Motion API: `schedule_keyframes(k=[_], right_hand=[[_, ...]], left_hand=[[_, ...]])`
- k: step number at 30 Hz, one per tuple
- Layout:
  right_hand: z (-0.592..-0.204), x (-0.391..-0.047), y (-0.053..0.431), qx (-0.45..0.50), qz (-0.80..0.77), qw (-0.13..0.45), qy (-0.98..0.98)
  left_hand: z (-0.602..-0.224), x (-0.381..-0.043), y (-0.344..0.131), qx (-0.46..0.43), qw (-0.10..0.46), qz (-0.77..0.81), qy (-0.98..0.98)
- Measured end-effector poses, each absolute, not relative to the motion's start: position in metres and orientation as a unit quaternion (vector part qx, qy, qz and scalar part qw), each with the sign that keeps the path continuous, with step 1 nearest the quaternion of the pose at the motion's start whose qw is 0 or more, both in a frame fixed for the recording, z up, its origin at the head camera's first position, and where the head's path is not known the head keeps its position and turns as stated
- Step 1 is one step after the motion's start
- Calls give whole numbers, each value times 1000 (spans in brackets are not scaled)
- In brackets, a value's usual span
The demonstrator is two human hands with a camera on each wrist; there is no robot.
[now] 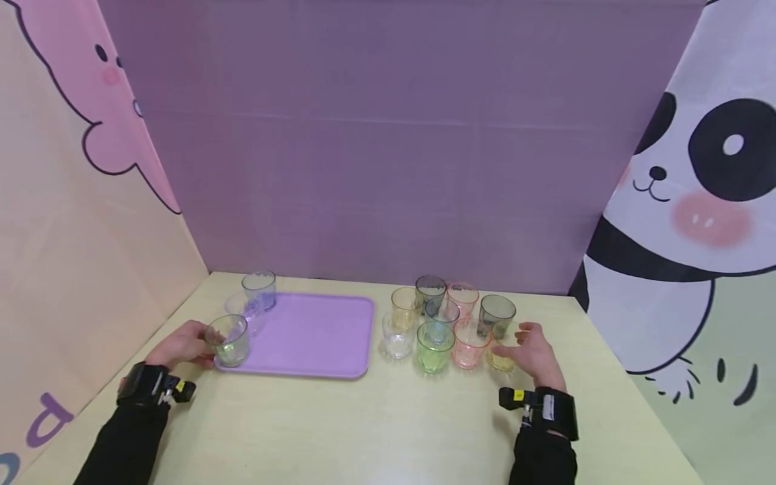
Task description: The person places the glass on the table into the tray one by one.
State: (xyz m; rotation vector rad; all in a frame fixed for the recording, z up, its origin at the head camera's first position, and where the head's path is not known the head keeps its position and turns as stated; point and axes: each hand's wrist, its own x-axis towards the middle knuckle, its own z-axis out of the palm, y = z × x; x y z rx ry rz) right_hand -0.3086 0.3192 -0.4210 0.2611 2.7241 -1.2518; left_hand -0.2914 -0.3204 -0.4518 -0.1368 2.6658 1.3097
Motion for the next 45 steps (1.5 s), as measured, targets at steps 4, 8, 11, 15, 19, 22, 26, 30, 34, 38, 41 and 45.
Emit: schedule_keyframes(k=[4, 8, 11, 15, 19, 22, 26, 30, 34, 38, 41, 45], right_hand=[[-423, -309, 322, 88, -419, 41, 903], [-426, -313, 324, 92, -436, 5, 895], [-424, -314, 322, 98, -449, -20, 888], [-413, -308, 315, 101, -471, -45, 875], [-401, -303, 305, 89, -501, -76, 857], [-397, -305, 300, 90, -516, -107, 845], [-396, -308, 295, 103, -527, -139, 832], [-396, -308, 291, 96, -524, -142, 834], [-392, -306, 284, 77, -537, -140, 828], [-389, -306, 276, 57, -552, -150, 818], [-387, -305, 268, 37, -559, -157, 813], [-381, -305, 256, -2, -563, -155, 812]], left_hand=[[-454, -292, -321, -49, 83, 432, 897], [-454, -293, -321, -46, 80, 429, 899], [-454, -294, -321, -48, 78, 429, 899], [-456, -295, -321, -51, 79, 431, 897], [-456, -295, -321, -45, 77, 433, 897], [-455, -295, -321, -41, 75, 434, 897], [-452, -294, -321, -39, 73, 437, 896], [-451, -293, -320, -39, 74, 441, 893], [-451, -291, -321, -39, 74, 443, 893], [-452, -291, -321, -34, 70, 439, 895], [-453, -292, -321, -33, 71, 440, 895], [-453, -293, -321, -33, 72, 439, 895]])
